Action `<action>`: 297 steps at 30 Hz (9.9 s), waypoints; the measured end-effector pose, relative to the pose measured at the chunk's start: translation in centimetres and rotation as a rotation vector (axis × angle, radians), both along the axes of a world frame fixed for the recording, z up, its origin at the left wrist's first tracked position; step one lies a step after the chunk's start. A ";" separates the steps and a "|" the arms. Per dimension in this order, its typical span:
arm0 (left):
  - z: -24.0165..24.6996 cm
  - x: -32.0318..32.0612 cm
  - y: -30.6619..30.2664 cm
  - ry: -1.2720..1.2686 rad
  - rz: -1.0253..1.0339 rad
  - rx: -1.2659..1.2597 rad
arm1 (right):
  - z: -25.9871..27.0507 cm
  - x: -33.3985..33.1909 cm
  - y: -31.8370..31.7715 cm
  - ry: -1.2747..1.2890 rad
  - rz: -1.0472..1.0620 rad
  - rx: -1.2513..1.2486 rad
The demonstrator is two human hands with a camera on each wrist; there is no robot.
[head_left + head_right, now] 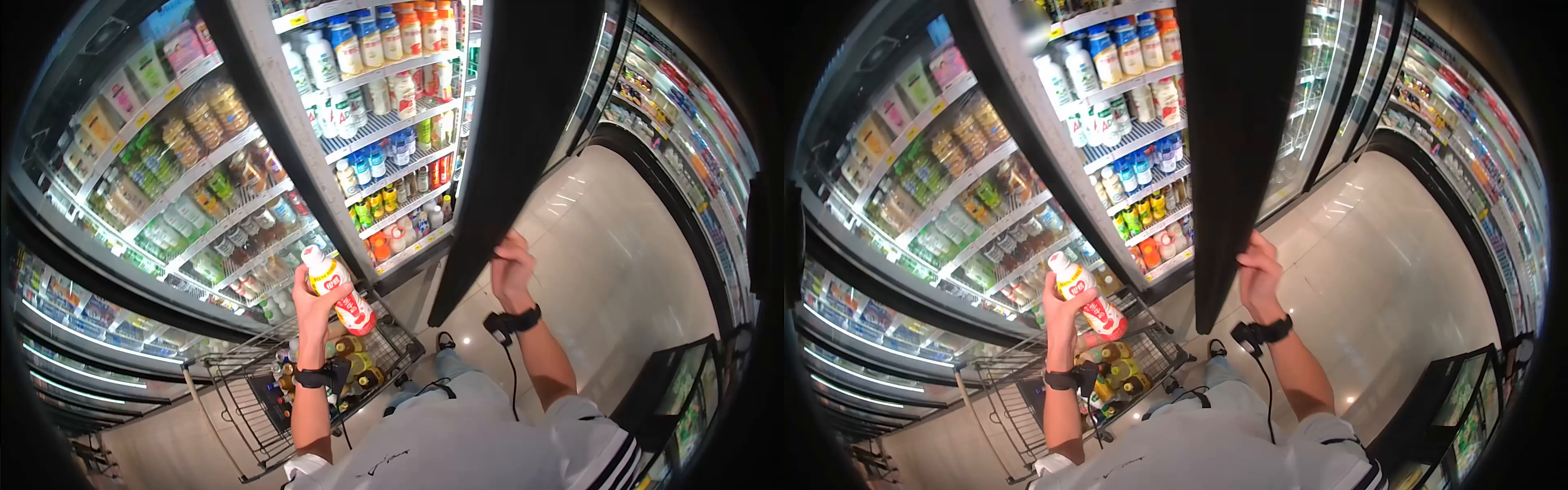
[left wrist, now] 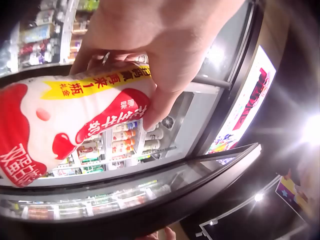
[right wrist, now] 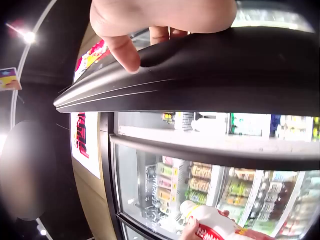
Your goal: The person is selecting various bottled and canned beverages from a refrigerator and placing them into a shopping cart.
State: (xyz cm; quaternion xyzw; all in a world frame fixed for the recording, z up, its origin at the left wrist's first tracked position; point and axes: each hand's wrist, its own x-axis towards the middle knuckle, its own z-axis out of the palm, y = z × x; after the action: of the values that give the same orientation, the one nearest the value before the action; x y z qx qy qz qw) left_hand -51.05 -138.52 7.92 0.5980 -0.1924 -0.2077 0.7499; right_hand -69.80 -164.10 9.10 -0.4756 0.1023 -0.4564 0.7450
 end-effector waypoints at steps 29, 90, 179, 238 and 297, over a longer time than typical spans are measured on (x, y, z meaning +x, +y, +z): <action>-2.4 18.3 -68.6 -1.401 0.051 0.387 | -10.2 -40.2 -22.5 -0.527 -0.096 0.390; -26.6 -0.6 -4.5 -0.537 -0.354 0.805 | -3.6 -11.7 -3.6 0.187 -0.722 0.098; 2.4 -2.5 6.4 0.272 0.056 -0.364 | -1.7 6.3 17.9 0.103 1.595 0.654; 1.7 -5.4 5.8 0.407 0.065 -0.171 | -1.5 5.8 19.4 0.089 1.408 0.687; 2.0 -4.6 6.2 0.345 0.048 0.020 | -2.6 5.6 19.3 0.123 1.388 0.627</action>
State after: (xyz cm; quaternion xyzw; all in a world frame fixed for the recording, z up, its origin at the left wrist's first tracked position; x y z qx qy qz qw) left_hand -55.69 -132.34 9.88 0.5655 -0.0446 -0.2912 0.7704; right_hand -64.23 -144.83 6.50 -0.2218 -0.0542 0.1944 0.9540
